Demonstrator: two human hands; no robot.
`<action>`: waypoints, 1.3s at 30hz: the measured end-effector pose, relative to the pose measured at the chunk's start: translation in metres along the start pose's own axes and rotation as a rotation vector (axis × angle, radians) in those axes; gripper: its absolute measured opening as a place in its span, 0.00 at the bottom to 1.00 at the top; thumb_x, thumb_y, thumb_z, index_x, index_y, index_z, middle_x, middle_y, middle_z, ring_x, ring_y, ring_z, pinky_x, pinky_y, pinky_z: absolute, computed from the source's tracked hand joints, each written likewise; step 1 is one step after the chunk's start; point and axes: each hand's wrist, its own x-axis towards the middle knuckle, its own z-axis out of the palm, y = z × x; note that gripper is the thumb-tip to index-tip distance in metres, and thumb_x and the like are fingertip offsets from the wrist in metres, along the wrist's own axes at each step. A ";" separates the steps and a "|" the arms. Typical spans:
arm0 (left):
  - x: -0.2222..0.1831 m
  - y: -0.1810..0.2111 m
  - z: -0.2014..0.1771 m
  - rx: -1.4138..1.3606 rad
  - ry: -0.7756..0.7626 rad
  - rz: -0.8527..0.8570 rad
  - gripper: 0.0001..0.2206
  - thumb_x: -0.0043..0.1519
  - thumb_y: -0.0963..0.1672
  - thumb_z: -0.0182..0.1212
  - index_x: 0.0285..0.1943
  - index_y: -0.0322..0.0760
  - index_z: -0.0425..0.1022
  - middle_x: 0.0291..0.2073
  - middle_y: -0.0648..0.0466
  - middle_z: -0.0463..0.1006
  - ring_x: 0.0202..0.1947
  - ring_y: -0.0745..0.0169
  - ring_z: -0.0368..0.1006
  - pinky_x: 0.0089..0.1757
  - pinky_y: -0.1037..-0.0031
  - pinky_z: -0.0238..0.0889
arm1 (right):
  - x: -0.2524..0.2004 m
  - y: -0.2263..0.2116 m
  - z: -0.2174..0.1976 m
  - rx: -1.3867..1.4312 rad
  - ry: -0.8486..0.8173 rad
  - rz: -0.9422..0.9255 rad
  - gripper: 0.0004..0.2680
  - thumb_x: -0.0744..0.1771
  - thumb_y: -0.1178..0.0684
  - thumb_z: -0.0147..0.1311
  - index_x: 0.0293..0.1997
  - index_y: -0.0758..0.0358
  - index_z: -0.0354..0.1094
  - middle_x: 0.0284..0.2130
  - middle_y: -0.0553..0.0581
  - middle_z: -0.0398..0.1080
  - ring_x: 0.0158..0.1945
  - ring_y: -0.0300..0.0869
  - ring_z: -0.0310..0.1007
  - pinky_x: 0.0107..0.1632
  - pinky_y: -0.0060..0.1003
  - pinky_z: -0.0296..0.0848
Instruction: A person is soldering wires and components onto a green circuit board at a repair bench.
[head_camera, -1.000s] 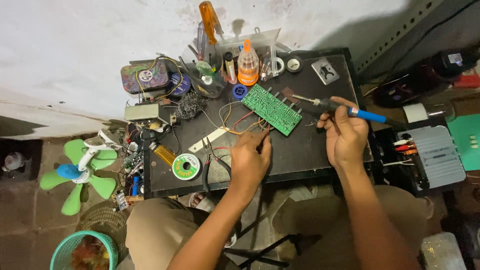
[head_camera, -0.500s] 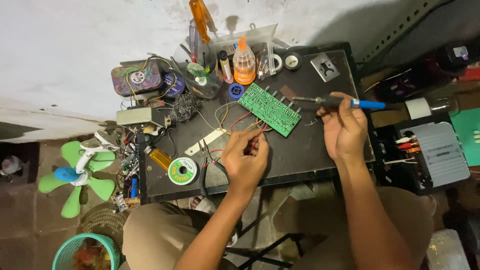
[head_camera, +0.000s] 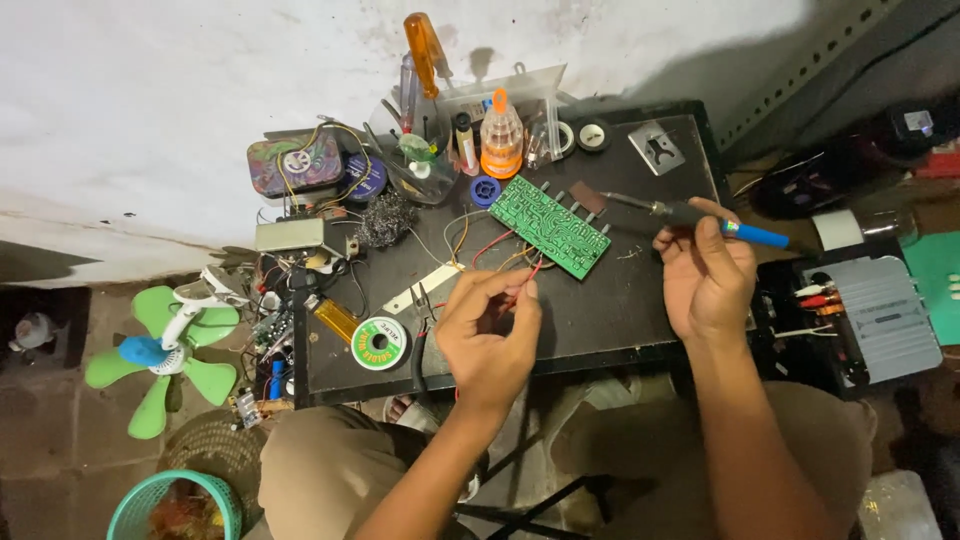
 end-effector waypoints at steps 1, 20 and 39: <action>0.001 0.002 -0.001 -0.002 0.002 0.002 0.07 0.55 0.35 0.69 0.40 0.30 0.85 0.26 0.49 0.77 0.27 0.69 0.72 0.28 0.79 0.70 | 0.000 0.002 -0.001 0.000 -0.002 -0.002 0.12 0.70 0.51 0.55 0.57 0.66 0.68 0.36 0.60 0.75 0.38 0.42 0.77 0.48 0.36 0.79; 0.001 0.000 -0.011 -0.131 -0.231 -0.028 0.16 0.64 0.36 0.59 0.62 0.27 0.77 0.31 0.45 0.75 0.31 0.62 0.73 0.34 0.69 0.67 | 0.036 0.020 0.000 0.358 0.421 0.017 0.15 0.67 0.57 0.58 0.60 0.68 0.71 0.44 0.65 0.75 0.50 0.51 0.81 0.57 0.38 0.83; 0.020 -0.018 -0.036 -0.099 -0.122 -0.099 0.15 0.63 0.36 0.62 0.59 0.28 0.79 0.30 0.47 0.74 0.30 0.67 0.69 0.33 0.74 0.65 | 0.068 0.055 -0.002 0.809 0.581 0.183 0.14 0.67 0.52 0.57 0.52 0.73 0.61 0.56 0.82 0.66 0.61 0.64 0.72 0.63 0.55 0.76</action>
